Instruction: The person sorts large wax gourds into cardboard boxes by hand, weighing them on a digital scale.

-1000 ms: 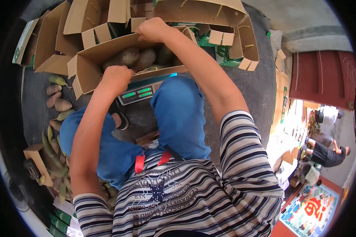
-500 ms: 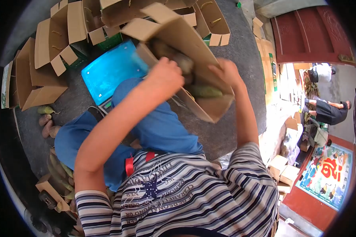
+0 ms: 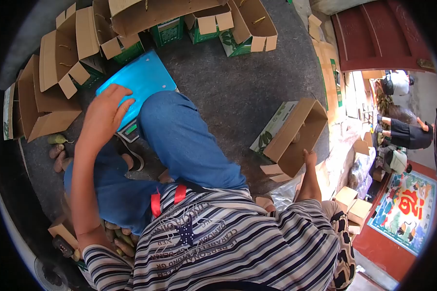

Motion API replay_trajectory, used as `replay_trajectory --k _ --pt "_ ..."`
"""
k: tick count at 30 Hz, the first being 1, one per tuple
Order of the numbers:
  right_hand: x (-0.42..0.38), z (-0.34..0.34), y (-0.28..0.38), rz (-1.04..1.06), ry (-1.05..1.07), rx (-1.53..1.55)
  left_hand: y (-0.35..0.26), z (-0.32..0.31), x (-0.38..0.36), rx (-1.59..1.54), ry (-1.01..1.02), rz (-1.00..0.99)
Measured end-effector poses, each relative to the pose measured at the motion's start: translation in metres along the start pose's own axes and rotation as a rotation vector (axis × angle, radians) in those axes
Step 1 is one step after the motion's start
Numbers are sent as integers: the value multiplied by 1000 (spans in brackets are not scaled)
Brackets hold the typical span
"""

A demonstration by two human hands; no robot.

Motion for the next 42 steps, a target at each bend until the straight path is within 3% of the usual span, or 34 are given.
replay_trajectory --k 1,5,8,10,15,19,20,22,25,27,28,32,35,42 --pt "-1 -2 -2 3 -22 -20 8 -10 4 -57 24 31" --pt "12 -3 -1 -120 -22 -190 24 -35 7 200 130 68" --pt "-5 4 66 -198 -335 -310 33 -34 5 257 136 88" --pt "2 4 110 372 -722 -361 37 -35 4 311 151 124" --pt "-32 0 326 992 -431 -44 46 -43 0 390 177 145" --pt "-100 -24 501 1257 242 287 49 -47 2 428 208 197" --pt "-102 -40 539 1216 550 492 48 -47 2 418 209 199" --pt "-132 -55 606 1098 867 731 46 -48 2 399 209 208" --pt "-127 -86 696 829 1029 1106 49 -50 2 362 189 201" --pt "-125 -89 743 539 958 1335 51 -50 2 383 198 214" --pt "-115 -94 764 525 975 1459 52 -50 2 384 193 216" --pt "-91 -102 794 459 955 1722 52 -51 -5 405 123 200" --pt "-107 -94 782 475 988 1740 51 -54 -9 380 84 170" --pt "-203 -56 710 1360 720 990 40 -60 -16 369 115 137"
Point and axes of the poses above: each hand's wrist, its own x-axis towards the middle knuckle, its own z-axis out of the back of the hand, y = z × x, the point moved 1 cm from there along x, towards the middle knuckle, and after that the axes turned 11 degrees about y, right-handed, at the moved point
